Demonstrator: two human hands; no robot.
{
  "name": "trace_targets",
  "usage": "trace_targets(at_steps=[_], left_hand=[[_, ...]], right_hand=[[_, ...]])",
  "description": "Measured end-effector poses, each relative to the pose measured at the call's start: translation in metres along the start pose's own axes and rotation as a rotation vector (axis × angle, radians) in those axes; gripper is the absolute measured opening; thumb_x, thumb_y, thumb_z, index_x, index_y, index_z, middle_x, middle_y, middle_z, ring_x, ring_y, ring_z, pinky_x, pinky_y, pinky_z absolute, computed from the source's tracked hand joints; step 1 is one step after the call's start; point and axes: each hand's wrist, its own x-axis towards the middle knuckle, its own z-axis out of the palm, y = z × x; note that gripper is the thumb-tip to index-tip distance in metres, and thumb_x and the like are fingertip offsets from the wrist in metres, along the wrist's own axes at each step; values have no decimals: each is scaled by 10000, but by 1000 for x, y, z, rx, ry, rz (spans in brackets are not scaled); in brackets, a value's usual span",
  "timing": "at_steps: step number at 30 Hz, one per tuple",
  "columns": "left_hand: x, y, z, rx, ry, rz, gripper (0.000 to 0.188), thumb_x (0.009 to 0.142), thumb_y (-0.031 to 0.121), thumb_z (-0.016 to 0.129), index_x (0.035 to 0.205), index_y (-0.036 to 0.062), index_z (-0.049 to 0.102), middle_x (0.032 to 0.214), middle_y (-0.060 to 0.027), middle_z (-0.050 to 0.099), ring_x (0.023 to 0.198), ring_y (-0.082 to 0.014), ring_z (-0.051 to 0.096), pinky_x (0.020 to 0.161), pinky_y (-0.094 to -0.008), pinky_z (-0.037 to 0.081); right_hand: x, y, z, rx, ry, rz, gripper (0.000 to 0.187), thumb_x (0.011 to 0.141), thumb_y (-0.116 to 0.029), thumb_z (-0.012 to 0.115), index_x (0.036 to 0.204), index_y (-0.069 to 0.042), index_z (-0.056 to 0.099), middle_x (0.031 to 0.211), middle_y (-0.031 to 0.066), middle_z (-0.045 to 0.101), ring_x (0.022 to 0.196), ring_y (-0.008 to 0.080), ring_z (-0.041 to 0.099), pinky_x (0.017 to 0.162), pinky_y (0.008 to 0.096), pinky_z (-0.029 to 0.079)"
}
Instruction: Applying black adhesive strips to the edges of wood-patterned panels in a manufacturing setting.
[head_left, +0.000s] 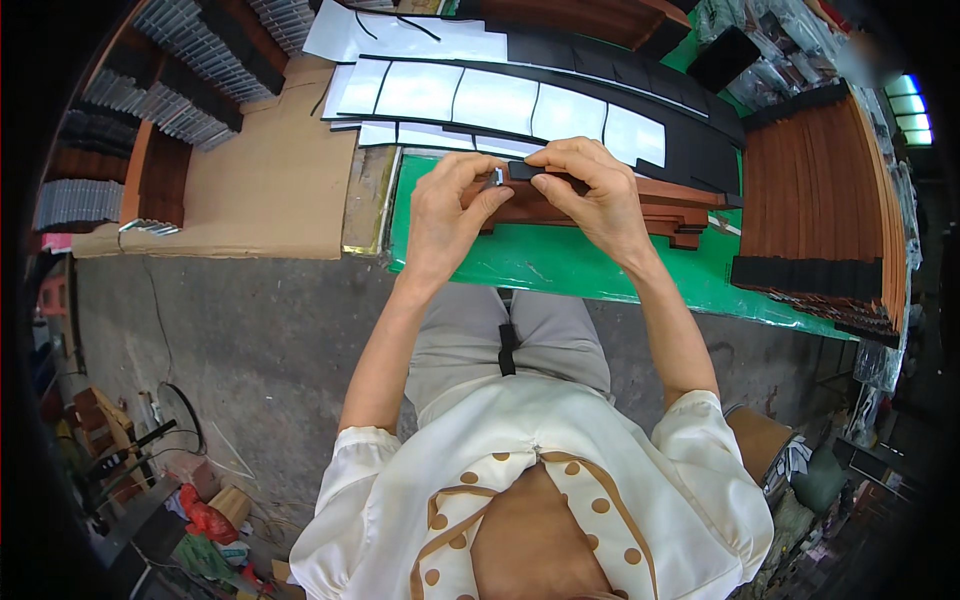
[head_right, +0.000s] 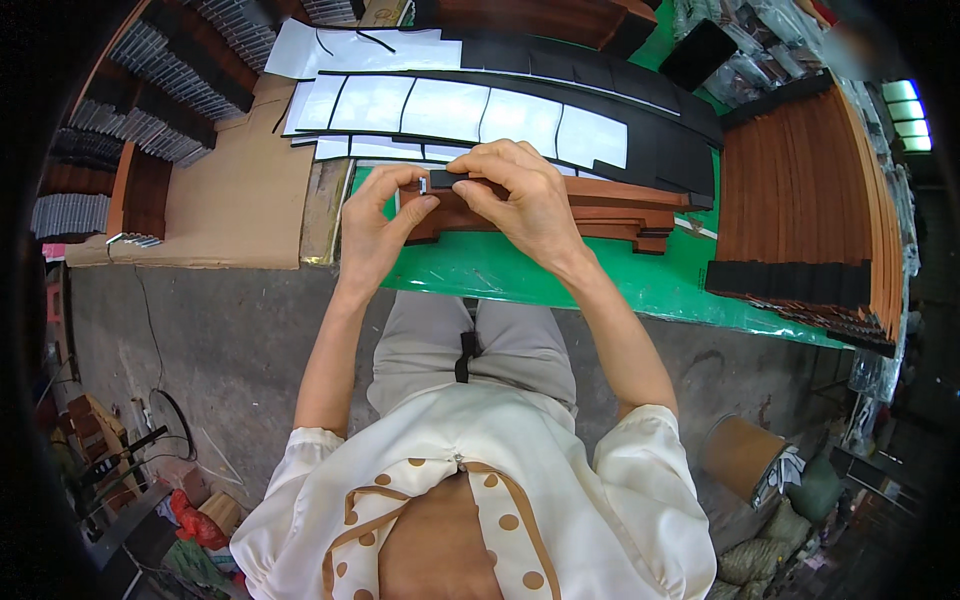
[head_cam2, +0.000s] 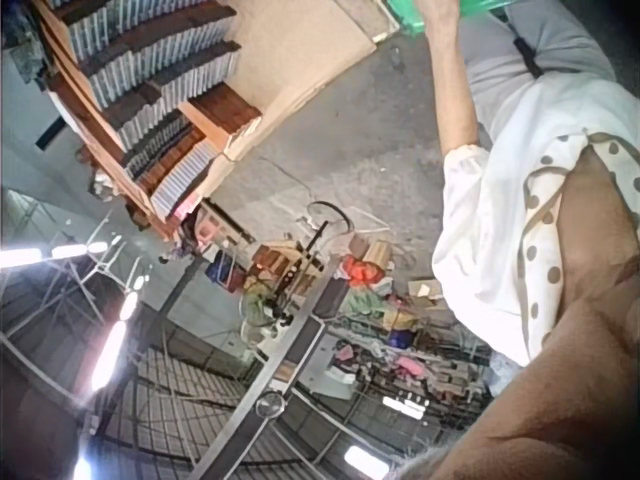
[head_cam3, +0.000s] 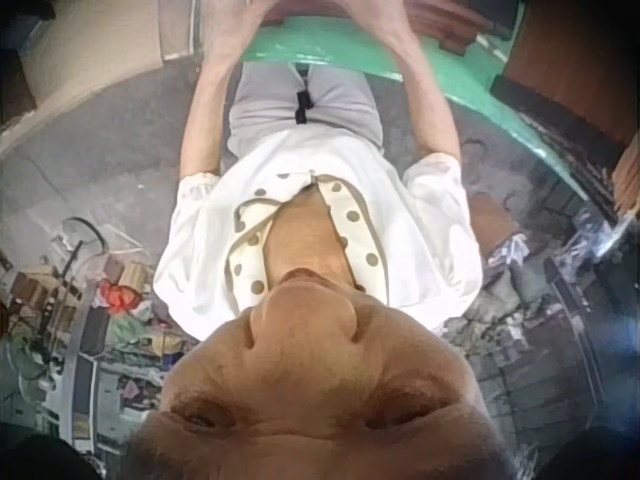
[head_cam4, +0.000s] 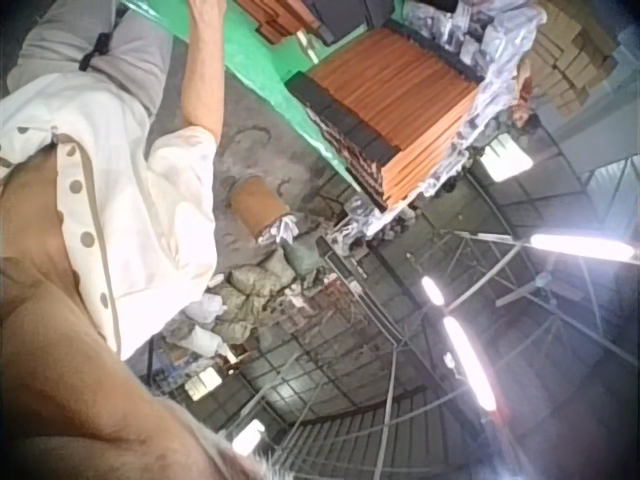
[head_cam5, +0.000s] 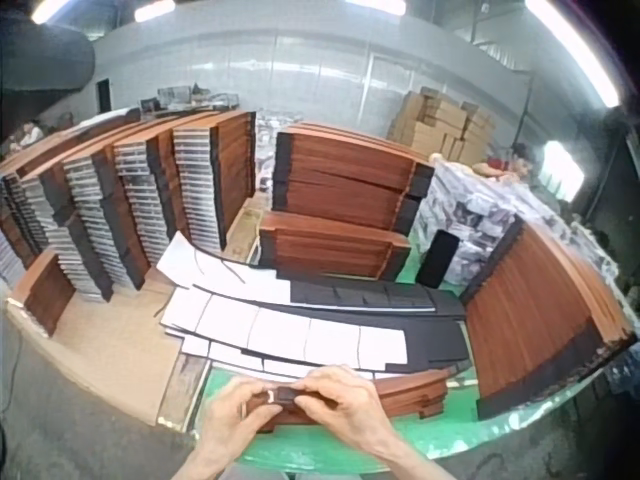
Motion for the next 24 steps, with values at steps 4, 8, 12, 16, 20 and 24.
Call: trace_targets(at_steps=[4, 8, 12, 16, 20, 24], left_hand=[[1, -8, 1, 0, 47, 112, 244, 749, 50, 711, 976, 2, 633, 927, -87, 625, 796, -187, 617, 715, -284, 502], [2, -9, 3, 14, 84, 200, 236, 735, 42, 716, 954, -4, 640, 892, -100, 630, 711, -197, 645, 622, -284, 540], [0, -6, 2, -43, 23, 54, 238, 759, 53, 705, 978, -2, 627, 942, -77, 623, 874, -178, 589, 787, -277, 461], [-1, -8, 2, -7, 28, 62, 239, 756, 51, 706, 976, -2, 629, 942, -77, 624, 861, -175, 590, 778, -277, 466], [-1, -8, 2, -6, 34, 65, 242, 753, 48, 706, 979, 4, 631, 925, -70, 623, 839, -170, 591, 761, -279, 469], [0, -12, 4, 4, 85, 159, 240, 728, 72, 723, 950, 25, 644, 886, -83, 632, 701, -203, 620, 652, -319, 485]], right_hand=[[1, -5, 0, -55, -30, -53, 207, 730, -5, 698, 936, -25, 683, 896, 54, 634, 826, 167, 586, 684, 274, 481], [0, -3, 1, -86, -28, -64, 214, 715, -5, 706, 926, -30, 683, 887, 57, 638, 838, 188, 584, 689, 291, 474], [1, -2, 1, -101, -16, -85, 220, 706, -6, 712, 922, -36, 685, 887, 54, 639, 836, 188, 581, 682, 289, 472], [0, -1, 3, -99, 6, -80, 199, 695, -56, 717, 892, -72, 692, 875, 44, 641, 785, 198, 578, 678, 307, 482], [-1, -2, 5, -109, -1, -74, 203, 695, -60, 718, 895, -71, 686, 875, 45, 642, 790, 200, 581, 683, 308, 483], [-4, 0, 7, -113, 12, -88, 232, 707, -38, 710, 936, -52, 675, 897, 50, 635, 831, 200, 576, 696, 306, 473]])
